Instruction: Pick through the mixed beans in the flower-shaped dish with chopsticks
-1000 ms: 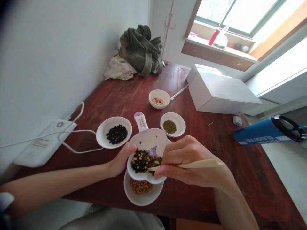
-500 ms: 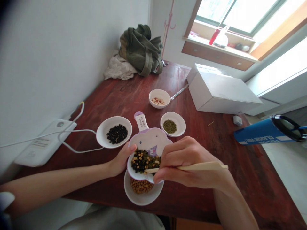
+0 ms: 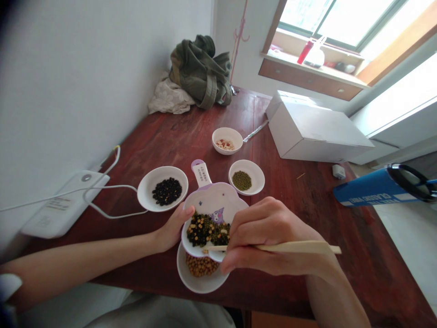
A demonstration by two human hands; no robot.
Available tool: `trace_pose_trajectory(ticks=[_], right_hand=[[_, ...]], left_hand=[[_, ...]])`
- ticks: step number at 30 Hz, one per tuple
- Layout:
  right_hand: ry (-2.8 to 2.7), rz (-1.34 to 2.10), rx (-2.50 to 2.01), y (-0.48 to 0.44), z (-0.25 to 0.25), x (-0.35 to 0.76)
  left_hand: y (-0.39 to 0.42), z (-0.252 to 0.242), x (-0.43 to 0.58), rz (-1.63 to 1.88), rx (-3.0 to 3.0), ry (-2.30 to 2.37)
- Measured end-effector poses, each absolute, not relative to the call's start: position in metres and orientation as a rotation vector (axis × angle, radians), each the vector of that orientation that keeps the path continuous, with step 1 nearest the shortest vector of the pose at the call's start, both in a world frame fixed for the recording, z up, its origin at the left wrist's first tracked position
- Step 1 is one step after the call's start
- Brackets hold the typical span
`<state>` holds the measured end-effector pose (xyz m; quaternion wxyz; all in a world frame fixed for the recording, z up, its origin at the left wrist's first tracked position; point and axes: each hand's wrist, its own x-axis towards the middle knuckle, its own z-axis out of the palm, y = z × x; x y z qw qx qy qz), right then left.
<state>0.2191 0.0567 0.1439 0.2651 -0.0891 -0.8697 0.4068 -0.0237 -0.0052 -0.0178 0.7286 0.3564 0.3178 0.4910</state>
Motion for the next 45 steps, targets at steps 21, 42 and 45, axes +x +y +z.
trace_pose_trajectory(ticks=[21, 42, 45], right_hand=[[-2.34, 1.061, -0.299, 0.058, 0.138, 0.214], [-2.328, 1.055, -0.279, 0.056, 0.142, 0.212], [-2.329, 1.068, -0.294, 0.055, 0.138, 0.211]], left_hand=[[-0.007, -0.013, -0.021, 1.096, 0.771, 0.678], [-0.005, 0.0, -0.023, 1.089, 0.804, 0.708], [-0.004, -0.002, -0.021, 1.095, 0.814, 0.682]])
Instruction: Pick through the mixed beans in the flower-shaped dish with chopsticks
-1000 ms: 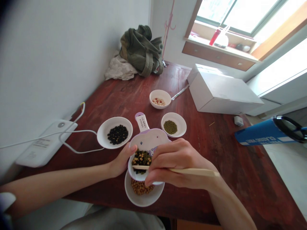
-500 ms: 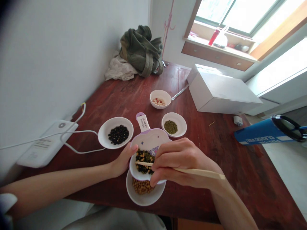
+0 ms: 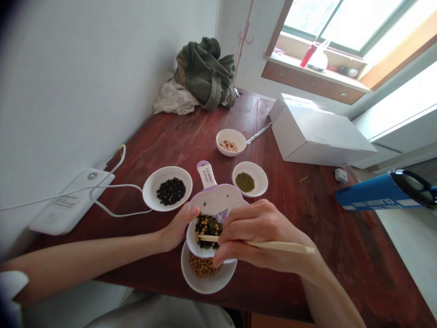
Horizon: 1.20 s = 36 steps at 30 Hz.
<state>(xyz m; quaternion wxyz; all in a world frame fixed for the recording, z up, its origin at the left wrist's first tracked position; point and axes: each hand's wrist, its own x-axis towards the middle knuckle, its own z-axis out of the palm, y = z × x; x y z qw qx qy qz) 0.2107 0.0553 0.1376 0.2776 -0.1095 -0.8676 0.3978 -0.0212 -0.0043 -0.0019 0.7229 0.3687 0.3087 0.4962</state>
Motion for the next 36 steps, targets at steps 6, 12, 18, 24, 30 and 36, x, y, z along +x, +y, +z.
trace_pose_trajectory(ticks=[6, 12, 18, 24, 30, 36], right_hand=[[-2.314, 1.093, -0.306, 0.054, 0.133, 0.209], [-2.249, 1.097, -0.287, 0.053, 0.131, 0.205], [-2.226, 1.107, -0.257, 0.051, 0.133, 0.207], [-2.165, 1.11, -0.244, 0.051, 0.139, 0.207], [-2.251, 0.971, -0.296, 0.053, 0.144, 0.206], [-2.33, 0.985, -0.336, 0.055, 0.143, 0.208]], left_hand=[[-0.003, 0.002, -0.018, 1.111, 0.835, 0.671], [-0.003, 0.003, -0.018, 1.11, 0.845, 0.686], [-0.004, -0.003, -0.022, 1.1, 0.835, 0.693], [-0.007, -0.01, -0.025, 1.085, 0.791, 0.722], [-0.007, -0.007, -0.025, 1.099, 0.802, 0.724], [-0.006, -0.002, -0.023, 1.093, 0.821, 0.7]])
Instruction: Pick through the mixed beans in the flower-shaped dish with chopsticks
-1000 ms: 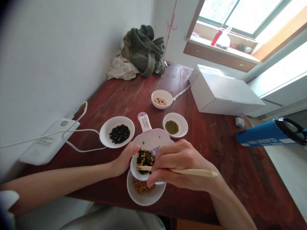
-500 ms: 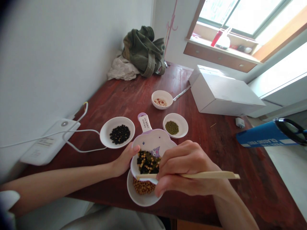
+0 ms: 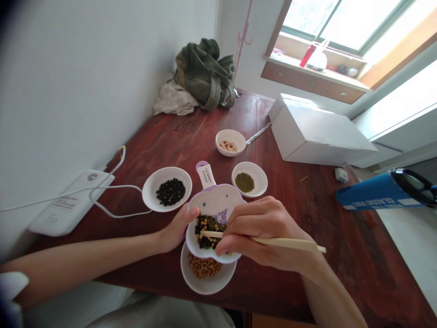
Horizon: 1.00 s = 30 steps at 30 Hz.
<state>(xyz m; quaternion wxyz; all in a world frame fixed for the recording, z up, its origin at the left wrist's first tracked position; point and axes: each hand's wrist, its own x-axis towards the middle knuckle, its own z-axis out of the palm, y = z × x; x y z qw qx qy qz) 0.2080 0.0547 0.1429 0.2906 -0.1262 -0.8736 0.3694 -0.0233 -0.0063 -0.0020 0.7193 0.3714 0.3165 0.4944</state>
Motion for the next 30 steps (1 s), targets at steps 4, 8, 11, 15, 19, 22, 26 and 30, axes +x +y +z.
trace_pose_trajectory(ticks=[4, 8, 11, 15, 19, 22, 26, 30], right_hand=[[-2.296, 1.032, -0.33, 0.054, 0.136, 0.207], [-2.275, 1.033, -0.33, 0.053, 0.132, 0.205], [-2.283, 1.019, -0.325, 0.053, 0.133, 0.205], [-2.292, 1.029, -0.318, 0.053, 0.133, 0.205], [-2.275, 1.055, -0.303, 0.052, 0.132, 0.204], [-2.268, 1.062, -0.303, 0.051, 0.132, 0.203], [-2.254, 1.062, -0.296, 0.05, 0.131, 0.202], [-2.244, 1.064, -0.279, 0.05, 0.133, 0.202]], left_hand=[[-0.005, 0.0, -0.021, 1.099, 0.84, 0.685], [-0.004, 0.002, -0.02, 1.104, 0.839, 0.69], [-0.004, 0.002, -0.02, 1.109, 0.842, 0.703], [-0.003, 0.004, -0.02, 1.102, 0.849, 0.717], [-0.003, 0.006, -0.02, 1.101, 0.865, 0.728], [-0.003, 0.007, -0.02, 1.1, 0.861, 0.737], [-0.002, 0.008, -0.02, 1.104, 0.848, 0.727], [-0.002, 0.005, -0.021, 1.102, 0.834, 0.693]])
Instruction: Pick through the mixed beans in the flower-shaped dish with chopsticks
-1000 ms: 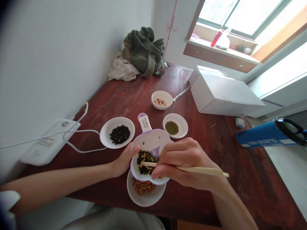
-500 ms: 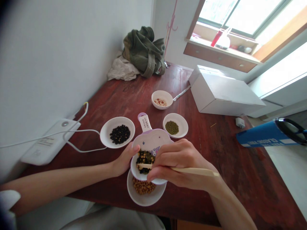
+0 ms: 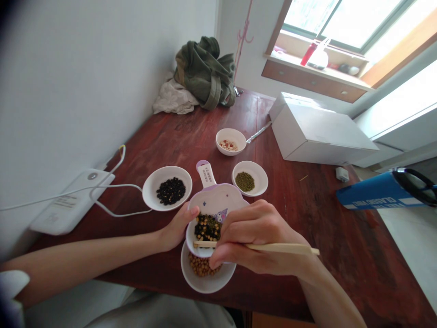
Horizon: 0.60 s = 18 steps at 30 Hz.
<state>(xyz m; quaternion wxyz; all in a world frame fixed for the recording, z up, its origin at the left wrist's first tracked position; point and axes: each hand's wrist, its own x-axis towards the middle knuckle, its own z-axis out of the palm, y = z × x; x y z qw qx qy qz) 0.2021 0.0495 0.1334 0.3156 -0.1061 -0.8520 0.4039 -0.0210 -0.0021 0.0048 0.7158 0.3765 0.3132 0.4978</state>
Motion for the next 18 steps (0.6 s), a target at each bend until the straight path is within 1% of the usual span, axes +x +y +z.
trace_pose_trajectory(ticks=[9, 13, 18], right_hand=[[-2.181, 1.054, -0.266, 0.05, 0.142, 0.209], [-2.285, 0.976, -0.322, 0.053, 0.142, 0.21], [-2.333, 1.05, -0.337, 0.053, 0.137, 0.208]], left_hand=[[-0.006, -0.012, -0.026, 1.096, 0.786, 0.724], [-0.007, -0.008, -0.023, 1.094, 0.798, 0.735], [-0.005, 0.001, -0.02, 1.098, 0.818, 0.716]])
